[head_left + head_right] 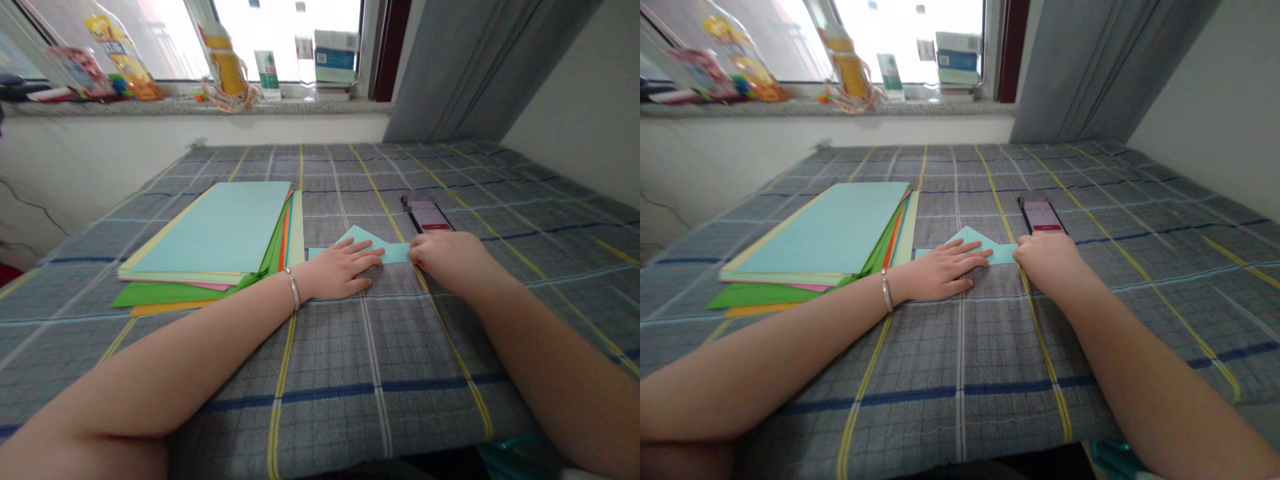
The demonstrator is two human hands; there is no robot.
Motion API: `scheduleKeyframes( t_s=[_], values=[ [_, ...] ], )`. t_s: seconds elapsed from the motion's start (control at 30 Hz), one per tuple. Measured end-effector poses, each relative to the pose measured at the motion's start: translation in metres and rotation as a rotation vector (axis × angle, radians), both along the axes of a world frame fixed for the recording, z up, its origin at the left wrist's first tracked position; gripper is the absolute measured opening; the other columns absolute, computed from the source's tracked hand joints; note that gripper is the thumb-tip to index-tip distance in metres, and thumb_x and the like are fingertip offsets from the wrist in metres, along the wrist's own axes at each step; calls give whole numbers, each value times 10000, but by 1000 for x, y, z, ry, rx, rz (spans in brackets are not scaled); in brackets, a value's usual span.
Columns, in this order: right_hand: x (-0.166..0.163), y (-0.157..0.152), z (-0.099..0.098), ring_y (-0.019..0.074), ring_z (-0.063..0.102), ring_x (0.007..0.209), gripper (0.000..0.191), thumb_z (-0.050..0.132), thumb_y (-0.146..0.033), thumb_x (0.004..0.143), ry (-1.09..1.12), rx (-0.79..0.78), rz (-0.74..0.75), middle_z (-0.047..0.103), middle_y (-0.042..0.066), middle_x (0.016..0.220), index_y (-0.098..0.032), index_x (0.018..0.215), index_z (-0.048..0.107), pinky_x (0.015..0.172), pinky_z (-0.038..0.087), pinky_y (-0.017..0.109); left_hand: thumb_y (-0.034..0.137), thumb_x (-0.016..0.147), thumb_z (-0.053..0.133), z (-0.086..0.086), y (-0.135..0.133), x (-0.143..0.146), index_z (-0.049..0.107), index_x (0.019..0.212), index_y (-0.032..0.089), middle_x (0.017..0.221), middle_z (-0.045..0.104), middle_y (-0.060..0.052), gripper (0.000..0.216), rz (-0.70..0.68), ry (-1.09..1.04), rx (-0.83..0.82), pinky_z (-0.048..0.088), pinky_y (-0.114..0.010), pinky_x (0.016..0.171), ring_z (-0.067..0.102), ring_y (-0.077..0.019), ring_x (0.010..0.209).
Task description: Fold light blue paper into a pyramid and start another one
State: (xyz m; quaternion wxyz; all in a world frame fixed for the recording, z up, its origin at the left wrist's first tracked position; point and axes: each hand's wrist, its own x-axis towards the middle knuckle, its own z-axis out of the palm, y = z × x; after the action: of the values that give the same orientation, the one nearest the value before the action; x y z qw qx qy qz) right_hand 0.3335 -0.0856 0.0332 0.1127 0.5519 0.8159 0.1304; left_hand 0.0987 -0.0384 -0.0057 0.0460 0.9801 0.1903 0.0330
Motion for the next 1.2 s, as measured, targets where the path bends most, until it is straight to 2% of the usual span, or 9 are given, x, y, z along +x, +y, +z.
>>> scheduleKeyframes(
  t_s=[0.2, 0.33, 0.43, 0.53, 0.63, 0.7, 0.8, 0.93, 1.2],
  values=[
    [11, 4, 1, 212, 621, 777, 251, 509, -156, 865, 46, -36, -74, 722, 70, 916, -217, 724, 708, 529, 277, 306, 351, 983, 393, 0, 0, 0, 404, 1401, 165, 1570, 308, -61, 458, -4, -6, -5, 183, -461, 1188, 229, -252, 1467],
    [14, 2, 4, 226, 597, 792, 184, 509, -206, 857, 90, 149, -81, 699, 79, 871, -204, 776, 674, 545, 312, 305, 355, 984, 403, 0, 0, 0, 411, 1394, 169, 1572, 304, -53, 451, -2, -7, -7, 179, -462, 1191, 224, -256, 1467],
    [8, 4, 2, 239, 586, 838, 127, 519, -209, 833, 244, 289, -59, 681, 86, 846, -187, 818, 643, 619, 384, 318, 359, 985, 406, -1, 1, 0, 415, 1390, 170, 1574, 300, -51, 447, -1, -7, -3, 178, -466, 1191, 221, -259, 1468],
    [-6, 13, -12, 197, 597, 833, 141, 495, -184, 854, 538, 180, 104, 689, 65, 887, -183, 883, 633, 750, 431, 310, 355, 984, 410, -2, 1, 0, 425, 1379, 171, 1572, 304, -57, 437, -2, -10, -3, 176, -472, 1191, 226, -257, 1466],
    [-22, 24, -31, 187, 603, 818, 173, 454, -143, 862, 676, 81, 123, 687, 70, 901, -182, 908, 616, 747, 431, 294, 352, 981, 413, -3, 2, 0, 435, 1367, 166, 1553, 340, -85, 429, 0, -20, 12, 180, -477, 1188, 239, -254, 1462],
    [-28, 30, -41, 197, 598, 838, 180, 439, -118, 847, 690, 74, 116, 676, 75, 897, -184, 901, 597, 766, 424, 302, 348, 977, 419, -4, 3, -1, 432, 1371, 166, 1535, 367, -108, 434, 2, -30, 27, 193, -483, 1183, 257, -255, 1454],
    [-31, 34, -48, 185, 570, 759, 169, 440, -111, 833, 728, 69, 74, 649, 57, 837, -189, 915, 567, 712, 408, 295, 344, 976, 416, -5, 5, -2, 448, 1358, 178, 1525, 381, -107, 418, -25, -41, 53, 205, -494, 1176, 282, -266, 1439],
    [-28, 32, -48, 178, 533, 718, 162, 446, -103, 812, 746, 52, 96, 613, 45, 798, -185, 913, 543, 680, 390, 293, 372, 982, 395, -2, 7, -7, 467, 1332, 193, 1526, 380, -88, 400, -56, -27, 79, 218, -509, 1166, 273, -295, 1435],
    [-28, 29, -48, 180, 523, 746, 177, 482, -103, 782, 714, 63, 138, 577, 32, 786, -176, 928, 552, 729, 398, 299, 350, 995, 385, 4, 5, -22, 478, 1321, 216, 1518, 408, -45, 365, -63, -13, 136, 157, -502, 1194, 265, -274, 1449]
  ],
)
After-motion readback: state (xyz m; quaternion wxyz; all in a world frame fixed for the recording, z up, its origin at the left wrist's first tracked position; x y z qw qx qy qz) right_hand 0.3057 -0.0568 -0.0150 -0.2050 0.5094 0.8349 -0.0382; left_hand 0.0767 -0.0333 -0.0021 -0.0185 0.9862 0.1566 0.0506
